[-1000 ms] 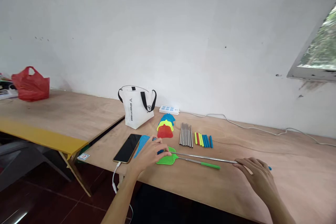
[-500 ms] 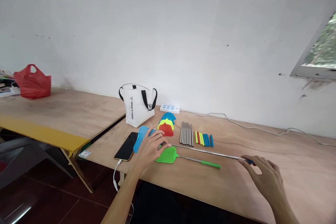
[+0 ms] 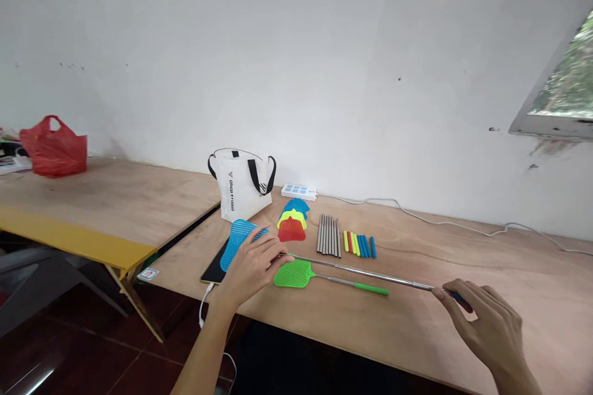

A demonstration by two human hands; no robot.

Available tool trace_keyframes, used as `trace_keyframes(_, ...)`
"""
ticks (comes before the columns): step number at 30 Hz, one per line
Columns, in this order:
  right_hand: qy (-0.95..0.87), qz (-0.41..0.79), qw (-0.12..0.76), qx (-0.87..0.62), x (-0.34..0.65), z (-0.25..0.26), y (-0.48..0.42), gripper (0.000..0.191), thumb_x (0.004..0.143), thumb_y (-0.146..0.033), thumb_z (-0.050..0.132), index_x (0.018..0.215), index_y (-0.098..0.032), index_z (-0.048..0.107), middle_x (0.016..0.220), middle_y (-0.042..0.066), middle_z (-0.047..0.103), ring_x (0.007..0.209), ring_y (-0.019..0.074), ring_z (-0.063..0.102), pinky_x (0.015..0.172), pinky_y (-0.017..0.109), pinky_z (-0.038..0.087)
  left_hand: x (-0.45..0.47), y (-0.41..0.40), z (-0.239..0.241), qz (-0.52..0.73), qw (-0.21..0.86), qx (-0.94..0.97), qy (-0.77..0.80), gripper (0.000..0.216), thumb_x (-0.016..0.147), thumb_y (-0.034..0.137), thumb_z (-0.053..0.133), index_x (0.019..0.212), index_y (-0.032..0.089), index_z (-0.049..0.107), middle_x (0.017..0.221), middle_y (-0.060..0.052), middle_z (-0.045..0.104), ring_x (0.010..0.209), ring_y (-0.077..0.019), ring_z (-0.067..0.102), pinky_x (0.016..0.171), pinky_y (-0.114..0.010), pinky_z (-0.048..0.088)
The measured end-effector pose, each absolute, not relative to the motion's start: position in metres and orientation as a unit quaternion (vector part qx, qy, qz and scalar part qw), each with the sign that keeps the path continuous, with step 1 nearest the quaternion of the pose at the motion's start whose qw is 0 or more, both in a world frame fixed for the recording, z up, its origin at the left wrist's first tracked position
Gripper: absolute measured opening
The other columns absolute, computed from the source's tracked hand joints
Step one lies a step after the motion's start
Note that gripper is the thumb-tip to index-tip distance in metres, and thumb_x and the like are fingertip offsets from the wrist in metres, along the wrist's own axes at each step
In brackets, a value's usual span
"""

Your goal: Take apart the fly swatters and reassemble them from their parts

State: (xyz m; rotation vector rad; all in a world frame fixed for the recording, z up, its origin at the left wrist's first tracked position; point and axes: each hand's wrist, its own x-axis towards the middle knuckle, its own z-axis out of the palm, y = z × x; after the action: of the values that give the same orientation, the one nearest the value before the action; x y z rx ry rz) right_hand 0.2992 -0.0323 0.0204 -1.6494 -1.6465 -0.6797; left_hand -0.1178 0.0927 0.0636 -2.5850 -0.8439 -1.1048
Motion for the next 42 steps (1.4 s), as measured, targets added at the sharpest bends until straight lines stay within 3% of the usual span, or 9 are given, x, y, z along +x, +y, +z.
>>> trace_keyframes(16, -0.628, -0.228, 0.329, -0.667, 0.291, 0.026, -0.041, 0.061, 0.096, -0.071, 0.040, 0.067, -0.024, 0.067, 0.054, 0.000, 0.058, 0.050, 0.0131, 0.053, 0.052, 0.025, 0.035, -0.124, 0.087, 0.070, -0.419, 0.135, -0.860, -0.258, 0.022, 0.102, 0.032, 0.060, 0.083, 0.021, 0.060, 0.078, 0.005, 0.068, 0.076, -0.0128, 0.062, 0.110, -0.041, 0.038)
trace_keyframes(22, -0.641, -0.228, 0.360, -0.638, 0.293, 0.026, -0.036, 0.053, 0.098, -0.064, 0.045, 0.069, -0.026, 0.068, 0.068, 0.001, 0.068, 0.052, 0.0130, 0.054, 0.057, 0.027, 0.040, -0.127, 0.089, 0.068, -0.378, 0.109, -0.874, -0.284, 0.020, 0.103, 0.031, 0.058, 0.086, 0.021, 0.061, 0.081, 0.005, 0.069, 0.078, -0.0133, 0.063, 0.110, -0.042, 0.036)
trace_keyframes(30, -0.659, -0.258, 0.390, -0.590, 0.308, 0.022, -0.028, 0.047, 0.095, -0.063, 0.051, 0.073, -0.026, 0.069, 0.067, 0.002, 0.067, 0.056, 0.0152, 0.055, 0.065, 0.031, 0.042, -0.119, 0.090, 0.066, -0.359, 0.090, -0.884, -0.285, 0.026, 0.105, 0.035, 0.053, 0.084, 0.021, 0.060, 0.081, 0.005, 0.070, 0.079, -0.0153, 0.062, 0.104, -0.042, 0.036)
trace_keyframes(37, -0.701, -0.183, 0.306, -0.618, 0.322, 0.011, -0.026, 0.045, 0.095, -0.063, 0.050, 0.075, -0.029, 0.072, 0.071, -0.001, 0.072, 0.057, 0.0139, 0.064, 0.050, 0.024, 0.041, -0.123, 0.092, 0.066, -0.367, 0.077, -0.882, -0.285, 0.025, 0.105, 0.035, 0.054, 0.085, 0.021, 0.061, 0.083, 0.005, 0.071, 0.080, -0.0146, 0.063, 0.106, -0.041, 0.034)
trace_keyframes(42, -0.672, -0.223, 0.358, -0.608, 0.312, 0.009, -0.021, 0.045, 0.096, -0.062, 0.051, 0.076, -0.027, 0.071, 0.071, 0.001, 0.070, 0.057, 0.0143, 0.058, 0.061, 0.027, 0.044, -0.125, 0.090, 0.069, -0.372, 0.089, -0.878, -0.287, 0.022, 0.103, 0.032, 0.057, 0.085, 0.022, 0.062, 0.081, 0.005, 0.071, 0.079, -0.0148, 0.063, 0.105, -0.041, 0.035)
